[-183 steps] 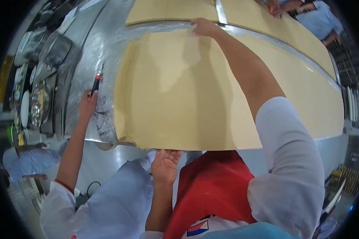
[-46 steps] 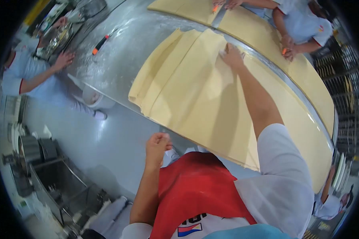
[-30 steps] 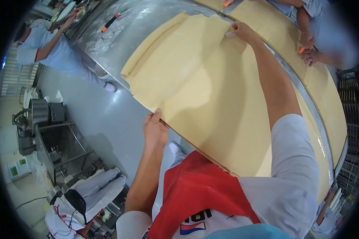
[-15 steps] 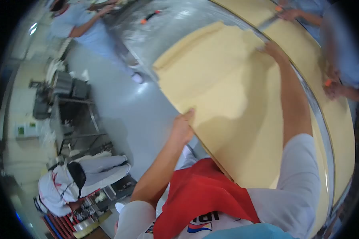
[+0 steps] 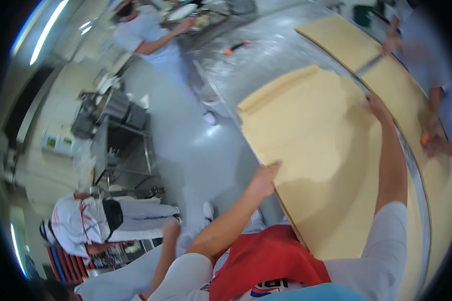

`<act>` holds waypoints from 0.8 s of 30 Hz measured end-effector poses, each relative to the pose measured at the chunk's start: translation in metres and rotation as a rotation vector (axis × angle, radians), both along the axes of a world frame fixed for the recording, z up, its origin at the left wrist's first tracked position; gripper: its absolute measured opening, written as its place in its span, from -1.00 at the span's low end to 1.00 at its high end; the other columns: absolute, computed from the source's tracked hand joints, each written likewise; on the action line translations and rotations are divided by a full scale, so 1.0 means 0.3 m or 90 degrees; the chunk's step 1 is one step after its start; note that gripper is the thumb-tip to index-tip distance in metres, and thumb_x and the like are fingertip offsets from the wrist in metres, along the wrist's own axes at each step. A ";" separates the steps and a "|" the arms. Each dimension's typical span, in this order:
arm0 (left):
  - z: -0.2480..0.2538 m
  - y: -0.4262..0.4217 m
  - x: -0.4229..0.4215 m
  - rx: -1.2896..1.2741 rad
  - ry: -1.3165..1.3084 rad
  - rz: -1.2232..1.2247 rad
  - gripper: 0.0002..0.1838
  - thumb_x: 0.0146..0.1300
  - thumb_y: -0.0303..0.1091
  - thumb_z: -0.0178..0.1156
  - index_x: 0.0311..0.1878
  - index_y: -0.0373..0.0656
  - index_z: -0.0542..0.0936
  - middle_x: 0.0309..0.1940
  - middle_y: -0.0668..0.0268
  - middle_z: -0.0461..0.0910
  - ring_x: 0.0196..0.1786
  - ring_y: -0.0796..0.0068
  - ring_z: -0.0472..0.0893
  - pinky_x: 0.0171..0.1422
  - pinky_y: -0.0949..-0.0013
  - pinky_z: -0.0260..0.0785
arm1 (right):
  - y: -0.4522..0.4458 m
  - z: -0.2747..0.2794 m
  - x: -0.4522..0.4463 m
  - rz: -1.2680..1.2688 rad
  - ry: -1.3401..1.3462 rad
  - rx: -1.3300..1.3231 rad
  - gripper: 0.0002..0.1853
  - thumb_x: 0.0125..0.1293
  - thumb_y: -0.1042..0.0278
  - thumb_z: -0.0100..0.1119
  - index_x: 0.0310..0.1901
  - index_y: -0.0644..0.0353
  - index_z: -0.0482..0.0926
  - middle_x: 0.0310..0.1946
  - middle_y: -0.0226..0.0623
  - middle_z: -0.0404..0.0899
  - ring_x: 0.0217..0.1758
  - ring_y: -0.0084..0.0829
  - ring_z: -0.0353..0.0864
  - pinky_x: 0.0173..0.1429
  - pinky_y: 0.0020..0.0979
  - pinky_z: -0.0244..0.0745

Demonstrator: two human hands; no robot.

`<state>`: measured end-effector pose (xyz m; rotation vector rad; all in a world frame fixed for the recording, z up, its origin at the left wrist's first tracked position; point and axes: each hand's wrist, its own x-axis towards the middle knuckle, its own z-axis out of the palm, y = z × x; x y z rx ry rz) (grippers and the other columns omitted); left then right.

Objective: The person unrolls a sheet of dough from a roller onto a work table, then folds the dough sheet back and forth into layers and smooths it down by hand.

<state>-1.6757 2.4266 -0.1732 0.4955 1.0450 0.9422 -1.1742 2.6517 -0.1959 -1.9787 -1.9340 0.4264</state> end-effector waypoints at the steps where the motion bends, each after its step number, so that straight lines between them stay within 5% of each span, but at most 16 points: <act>1: -0.007 -0.005 0.000 -0.006 -0.021 0.000 -0.64 0.46 -0.41 0.19 0.25 -0.36 0.50 0.15 0.07 0.62 0.14 0.15 0.65 0.26 0.04 0.58 | 0.003 -0.032 0.011 0.006 0.071 0.005 -0.76 0.28 0.24 0.28 -0.18 0.26 0.66 -0.33 -0.34 0.64 -0.26 -0.44 0.52 -0.16 -0.23 0.44; 5: 0.029 0.005 0.023 -0.095 -0.093 0.057 -0.66 0.46 -0.44 0.17 0.23 -0.35 0.51 0.14 0.09 0.62 0.16 0.16 0.65 0.30 0.05 0.54 | 0.037 -0.082 0.056 -0.052 0.021 -0.094 -0.64 0.29 0.14 0.32 -0.02 0.24 0.67 -0.28 -0.34 0.65 -0.22 -0.39 0.55 -0.06 -0.27 0.49; 8: 0.012 0.014 0.024 -0.135 -0.073 0.074 -0.65 0.46 -0.44 0.17 0.24 -0.37 0.50 0.13 0.11 0.62 0.15 0.15 0.65 0.29 0.05 0.54 | -0.066 0.101 -0.040 -0.045 -0.116 -0.224 -0.59 0.26 0.08 0.36 -0.01 0.24 0.67 -0.30 -0.38 0.64 -0.22 -0.39 0.56 -0.08 -0.26 0.47; 10: 0.019 0.009 0.023 -0.107 -0.068 0.081 -0.63 0.45 -0.43 0.18 0.24 -0.38 0.49 0.12 0.11 0.62 0.15 0.15 0.65 0.29 0.06 0.54 | -0.093 0.116 -0.044 -0.053 0.210 -0.166 -0.57 0.29 0.03 0.35 -0.02 0.23 0.67 -0.31 -0.40 0.63 -0.23 -0.45 0.54 -0.11 -0.27 0.44; 11: 0.026 0.006 0.028 -0.117 -0.072 0.083 -0.63 0.45 -0.43 0.18 0.24 -0.38 0.49 0.12 0.11 0.62 0.15 0.15 0.65 0.29 0.06 0.54 | -0.093 0.098 -0.037 -0.053 0.205 -0.177 -0.57 0.29 0.03 0.35 -0.02 0.23 0.67 -0.31 -0.40 0.63 -0.23 -0.45 0.54 -0.11 -0.27 0.44; 13: 0.039 0.002 0.028 -0.113 -0.067 0.092 -0.63 0.44 -0.45 0.18 0.25 -0.38 0.48 0.13 0.11 0.62 0.15 0.15 0.65 0.30 0.06 0.53 | -0.064 0.034 -0.014 -0.145 0.469 -0.112 -0.56 0.31 -0.03 0.33 -0.04 0.22 0.66 -0.34 -0.43 0.60 -0.28 -0.51 0.48 -0.15 -0.32 0.40; 17: 0.062 0.011 0.036 -0.129 -0.096 0.079 -0.63 0.44 -0.48 0.17 0.25 -0.39 0.48 0.14 0.10 0.61 0.15 0.15 0.65 0.29 0.07 0.53 | -0.111 0.138 -0.109 -0.023 0.180 -0.023 -0.55 0.34 -0.07 0.29 -0.08 0.23 0.67 -0.36 -0.44 0.60 -0.27 -0.52 0.50 -0.14 -0.35 0.42; 19: 0.077 0.009 0.051 -0.067 -0.098 0.077 -0.63 0.43 -0.51 0.17 0.26 -0.39 0.48 0.16 0.08 0.60 0.15 0.16 0.65 0.29 0.08 0.54 | -0.100 0.143 -0.166 -0.213 0.231 -0.090 -0.58 0.36 -0.01 0.23 -0.07 0.25 0.69 -0.33 -0.38 0.65 -0.26 -0.45 0.57 -0.16 -0.31 0.45; 24: 0.046 0.013 0.053 -0.077 -0.101 0.087 -0.64 0.42 -0.54 0.18 0.25 -0.39 0.49 0.15 0.08 0.61 0.16 0.16 0.65 0.28 0.09 0.55 | -0.059 0.060 -0.151 -0.282 0.231 0.007 -0.61 0.33 0.13 0.14 -0.05 0.30 0.70 -0.32 -0.24 0.70 -0.33 -0.39 0.62 -0.23 -0.26 0.45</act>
